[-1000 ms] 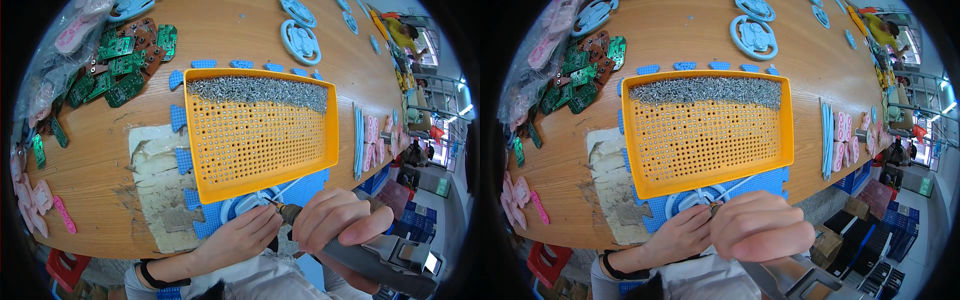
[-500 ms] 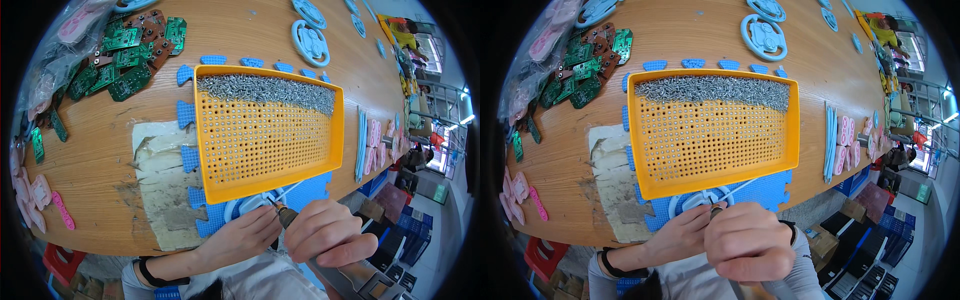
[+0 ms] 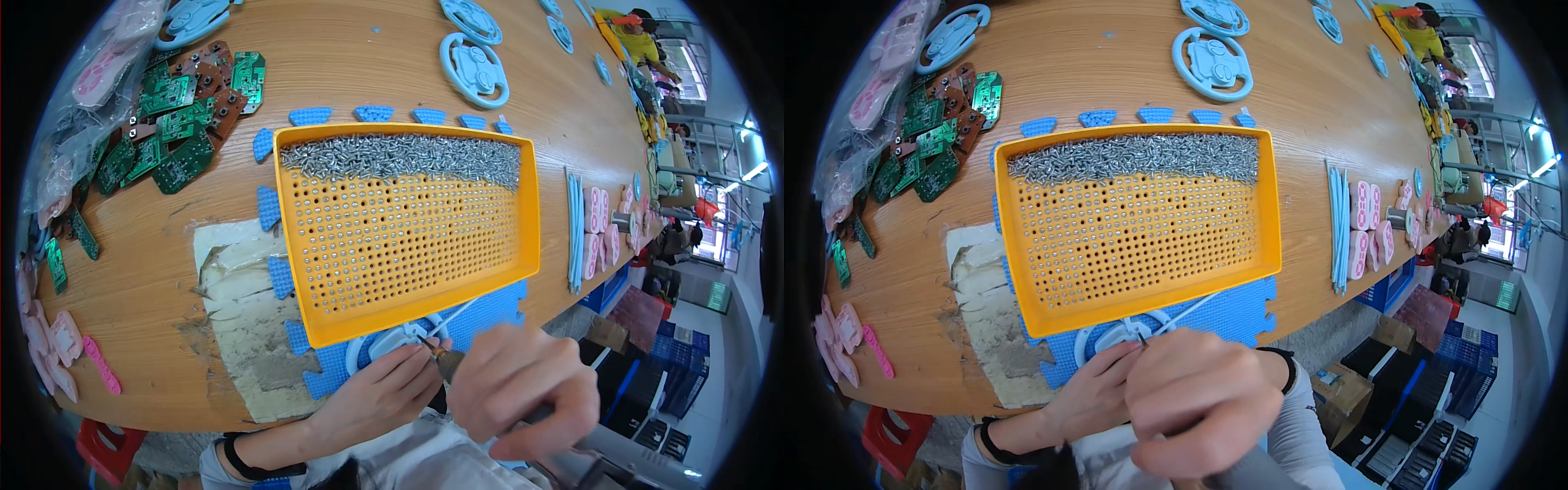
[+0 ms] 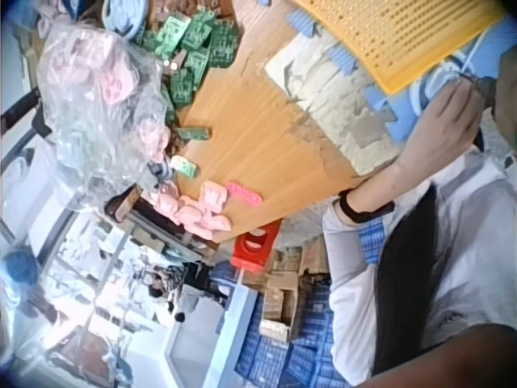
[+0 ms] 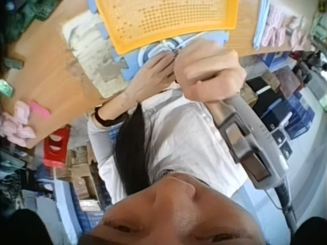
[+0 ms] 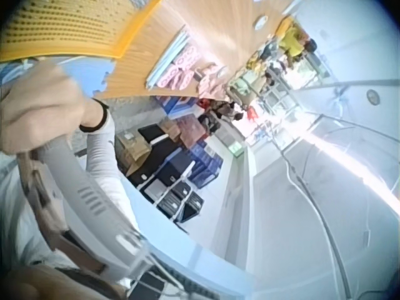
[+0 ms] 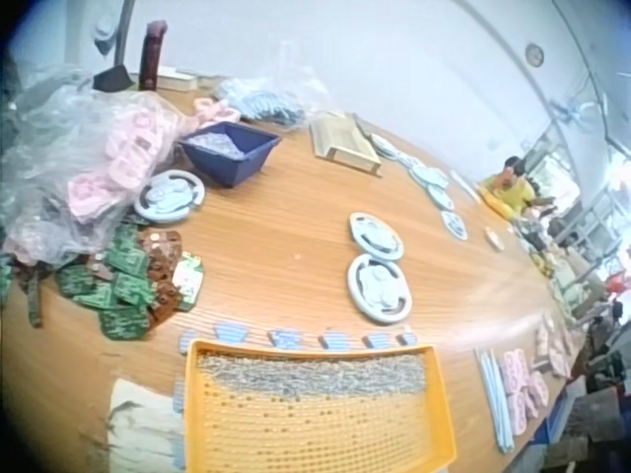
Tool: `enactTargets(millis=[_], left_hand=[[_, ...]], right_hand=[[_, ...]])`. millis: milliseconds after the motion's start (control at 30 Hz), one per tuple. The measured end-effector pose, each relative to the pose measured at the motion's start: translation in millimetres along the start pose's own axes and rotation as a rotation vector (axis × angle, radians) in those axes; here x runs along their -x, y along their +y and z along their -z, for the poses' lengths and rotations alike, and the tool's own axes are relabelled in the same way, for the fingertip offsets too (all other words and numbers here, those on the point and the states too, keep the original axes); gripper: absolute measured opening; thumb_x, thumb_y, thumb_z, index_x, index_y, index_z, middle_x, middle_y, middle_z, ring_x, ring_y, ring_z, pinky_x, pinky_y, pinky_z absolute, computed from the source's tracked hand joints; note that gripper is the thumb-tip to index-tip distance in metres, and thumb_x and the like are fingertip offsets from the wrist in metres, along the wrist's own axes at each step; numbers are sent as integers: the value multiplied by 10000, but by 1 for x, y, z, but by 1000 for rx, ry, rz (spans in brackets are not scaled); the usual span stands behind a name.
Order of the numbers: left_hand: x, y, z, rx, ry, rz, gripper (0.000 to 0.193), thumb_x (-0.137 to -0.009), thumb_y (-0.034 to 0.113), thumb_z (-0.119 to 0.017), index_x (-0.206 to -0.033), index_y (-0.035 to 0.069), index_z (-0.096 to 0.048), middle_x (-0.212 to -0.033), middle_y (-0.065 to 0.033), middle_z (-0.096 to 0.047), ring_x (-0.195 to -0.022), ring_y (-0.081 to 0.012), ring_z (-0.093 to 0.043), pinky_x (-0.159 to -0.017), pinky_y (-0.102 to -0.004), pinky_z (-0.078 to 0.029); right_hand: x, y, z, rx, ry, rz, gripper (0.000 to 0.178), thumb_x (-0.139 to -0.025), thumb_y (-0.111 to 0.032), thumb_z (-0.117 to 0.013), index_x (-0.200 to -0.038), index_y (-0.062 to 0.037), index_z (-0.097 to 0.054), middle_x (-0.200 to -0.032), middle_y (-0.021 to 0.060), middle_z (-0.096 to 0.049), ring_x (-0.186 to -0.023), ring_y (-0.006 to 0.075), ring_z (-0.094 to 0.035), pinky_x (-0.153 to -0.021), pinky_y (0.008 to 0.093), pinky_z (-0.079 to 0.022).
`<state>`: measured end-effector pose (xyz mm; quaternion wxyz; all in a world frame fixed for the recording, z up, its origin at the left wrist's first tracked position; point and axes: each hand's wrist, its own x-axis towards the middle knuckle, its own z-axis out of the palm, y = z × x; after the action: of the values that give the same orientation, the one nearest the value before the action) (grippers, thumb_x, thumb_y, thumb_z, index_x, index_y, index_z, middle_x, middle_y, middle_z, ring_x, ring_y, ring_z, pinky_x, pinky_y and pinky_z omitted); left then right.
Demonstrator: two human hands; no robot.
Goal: Assemble plastic toy components using an electric screwdriver.
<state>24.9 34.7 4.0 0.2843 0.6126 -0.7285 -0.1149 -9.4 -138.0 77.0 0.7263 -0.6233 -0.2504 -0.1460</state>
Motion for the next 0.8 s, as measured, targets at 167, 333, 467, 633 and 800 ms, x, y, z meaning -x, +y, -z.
enactTargets(millis=[167, 333, 467, 633, 800], left_hand=[[-3, 0, -1, -28, -17, -21, 353, -831, 152, -537, -1150, 32, -629, -1290, -92, -557, -1241, -211, -474, -1062, -317, -359], [-2, -1, -3, -88, -35, -7, 368, -864, 169, -508, -1205, 65, -599, -1332, -68, -546, -1233, -192, -495, -1021, -315, -385], [-4, -1, -4, -81, -4, -4, 355, -867, 162, -517, -1195, 58, -604, -1310, -69, -564, -1198, -192, -524, -993, -309, -410], [-5, 0, -5, -84, 15, -5, 348, -862, 158, -527, -1184, 55, -609, -1308, -67, -564, -1196, -192, -521, -982, -306, -415], [-3, 0, -4, -69, 16, 8, 347, -860, 158, -529, -1182, 55, -609, -1312, -67, -560, -1198, -190, -517, -977, -306, -417]], right_hand=[[-12, -25, 10, 22, 169, 36, 133, -852, -23, -612, -911, 34, -507, -616, 166, -542, -433, 212, -482, -360, 314, -363], [-10, -6, 38, 329, 259, 75, 618, -849, -565, -611, -1118, -46, -412, -648, 92, -570, -465, 200, -557, -425, 285, -475], [-2, 8, 50, 361, 304, 89, 778, -788, -712, -581, -1139, -44, -394, -684, 75, -556, -511, 180, -546, -487, 285, -474], [1, 22, 53, 335, 366, 122, 850, -747, -783, -547, -1108, -27, -399, -669, 92, -557, -488, 185, -535, -467, 283, -462], [-1, 23, 53, 338, 342, 80, 869, -738, -805, -525, -1089, -21, -396, -668, 101, -561, -479, 186, -528, -454, 284, -456]])
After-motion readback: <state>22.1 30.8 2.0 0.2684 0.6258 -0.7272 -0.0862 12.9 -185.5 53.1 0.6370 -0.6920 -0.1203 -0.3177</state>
